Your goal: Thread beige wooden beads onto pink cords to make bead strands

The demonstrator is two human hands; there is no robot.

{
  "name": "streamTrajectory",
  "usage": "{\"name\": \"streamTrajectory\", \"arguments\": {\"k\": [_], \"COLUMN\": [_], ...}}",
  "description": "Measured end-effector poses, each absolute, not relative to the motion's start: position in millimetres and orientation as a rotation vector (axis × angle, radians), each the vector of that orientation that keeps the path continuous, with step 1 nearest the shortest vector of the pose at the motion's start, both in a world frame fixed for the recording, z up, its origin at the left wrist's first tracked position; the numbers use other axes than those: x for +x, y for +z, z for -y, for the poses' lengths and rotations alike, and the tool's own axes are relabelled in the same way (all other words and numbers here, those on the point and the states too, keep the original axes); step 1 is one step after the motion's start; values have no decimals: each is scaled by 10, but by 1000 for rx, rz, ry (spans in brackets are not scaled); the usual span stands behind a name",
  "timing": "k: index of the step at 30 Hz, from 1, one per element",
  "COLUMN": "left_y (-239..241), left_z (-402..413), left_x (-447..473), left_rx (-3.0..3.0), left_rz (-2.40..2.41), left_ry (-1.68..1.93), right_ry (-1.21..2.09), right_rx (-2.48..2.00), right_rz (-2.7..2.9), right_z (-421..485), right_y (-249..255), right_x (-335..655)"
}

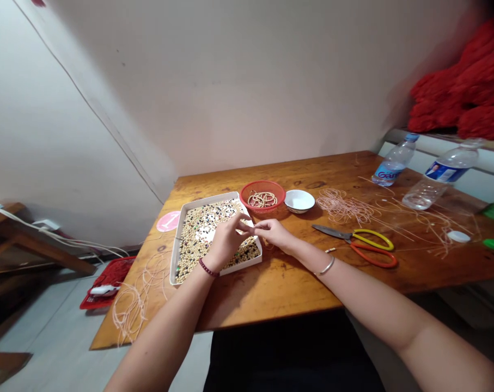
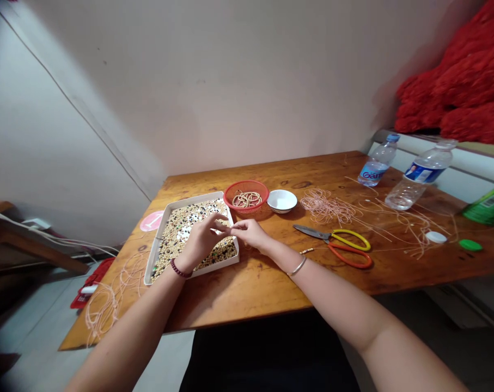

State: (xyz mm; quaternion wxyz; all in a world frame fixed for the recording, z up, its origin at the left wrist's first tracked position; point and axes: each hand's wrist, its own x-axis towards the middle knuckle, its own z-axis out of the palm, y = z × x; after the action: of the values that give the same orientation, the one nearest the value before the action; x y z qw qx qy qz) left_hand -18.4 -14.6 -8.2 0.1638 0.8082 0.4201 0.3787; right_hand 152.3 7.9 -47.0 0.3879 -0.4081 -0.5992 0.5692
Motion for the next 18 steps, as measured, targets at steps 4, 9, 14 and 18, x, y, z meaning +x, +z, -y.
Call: {"name": "streamTrajectory", "arguments": {"k": [4,9,14,18], "left_y": [-106,-138,-147,-152], "left_z": [133,119,116,112], "left_x": [-187,-185,-212,-273], "left_rx": [2370,2411,2412,2437], "left_rz": [-1153,-1141,-1123,-1262], "left_ry": [1037,1012,960,861], "right_ry": [1481,1457,1446,1504], "right_rx": [-1049,-1078,-1123,-1144], "right_rz": [1559,1615,1571,1484], "right_z": [-82,-100,-92,-74], "right_y": [-465,-474,-469,-442], "right_x": [1546,1549,1528,1519]}}
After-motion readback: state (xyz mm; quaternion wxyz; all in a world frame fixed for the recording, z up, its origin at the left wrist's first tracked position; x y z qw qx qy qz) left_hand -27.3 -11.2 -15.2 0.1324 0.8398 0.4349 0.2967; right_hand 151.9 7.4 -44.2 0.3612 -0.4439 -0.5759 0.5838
